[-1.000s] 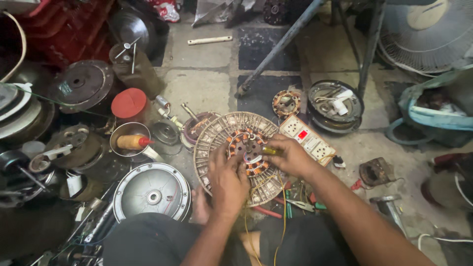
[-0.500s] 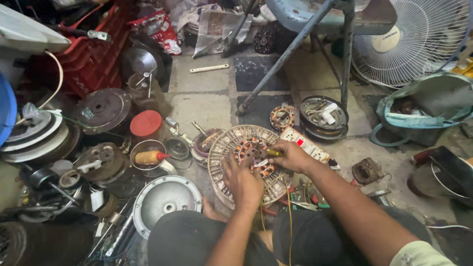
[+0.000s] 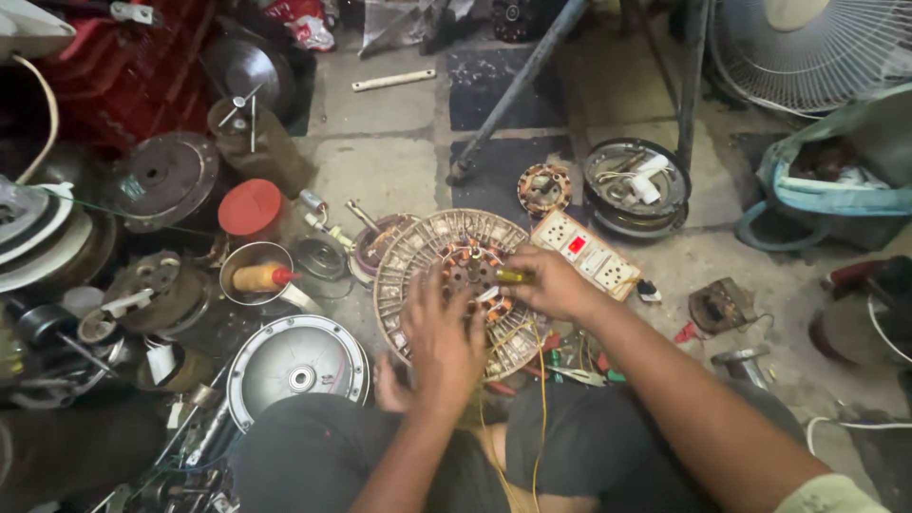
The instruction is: The person is repairing an electric motor stator by hand. They are seen stripping wire insulation, connecting wires to the copper windings, and using a multimeter to test the electrical connections.
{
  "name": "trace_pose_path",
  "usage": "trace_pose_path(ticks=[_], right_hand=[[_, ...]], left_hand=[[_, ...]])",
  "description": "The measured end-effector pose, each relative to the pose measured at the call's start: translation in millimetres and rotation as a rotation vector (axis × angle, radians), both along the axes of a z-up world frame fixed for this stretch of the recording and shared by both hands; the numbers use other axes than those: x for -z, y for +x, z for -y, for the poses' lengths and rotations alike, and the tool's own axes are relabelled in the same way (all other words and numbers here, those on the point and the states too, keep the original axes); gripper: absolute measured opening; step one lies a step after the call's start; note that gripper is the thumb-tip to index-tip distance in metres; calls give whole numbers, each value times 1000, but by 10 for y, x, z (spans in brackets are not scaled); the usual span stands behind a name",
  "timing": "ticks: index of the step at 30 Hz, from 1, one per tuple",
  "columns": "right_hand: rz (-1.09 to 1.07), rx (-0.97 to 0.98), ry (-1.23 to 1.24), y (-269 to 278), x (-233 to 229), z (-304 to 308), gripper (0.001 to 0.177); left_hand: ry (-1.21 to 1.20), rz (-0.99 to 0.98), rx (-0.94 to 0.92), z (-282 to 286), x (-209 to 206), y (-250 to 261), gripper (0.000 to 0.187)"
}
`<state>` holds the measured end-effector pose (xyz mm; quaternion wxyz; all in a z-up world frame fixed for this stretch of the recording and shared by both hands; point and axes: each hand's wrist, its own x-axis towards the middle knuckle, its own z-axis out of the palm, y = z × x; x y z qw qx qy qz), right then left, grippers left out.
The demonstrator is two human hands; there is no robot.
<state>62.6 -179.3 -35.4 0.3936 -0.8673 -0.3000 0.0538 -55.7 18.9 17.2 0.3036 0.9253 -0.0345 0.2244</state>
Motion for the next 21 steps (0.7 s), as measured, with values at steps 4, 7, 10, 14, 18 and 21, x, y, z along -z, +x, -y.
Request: trace_pose_path(ticks=[4,7,10,14,18,21], right_hand=[[-186,123,52,11,-33,98,30],[-409,420,281,-53,61,353,40],[-113,650,200,-136,164,675,51],[-243,809,-348,-301,314,810,48],[-288,718,-468,-584,391,715,37],[-394,702,-575,-600,371,698,34]], left_hand=[[-80,27,-7,-412,-231,-299,39],[88,95,-96,-946,-404,-737,32],[281,123,-168,-1429,-464,-1045,33],[329,-15,-324,-1600,-266,-1189,31],[266,-127,-321,-1514,-267,-1201,25],[146,-43,-123,-1262,-344,-1109,28]])
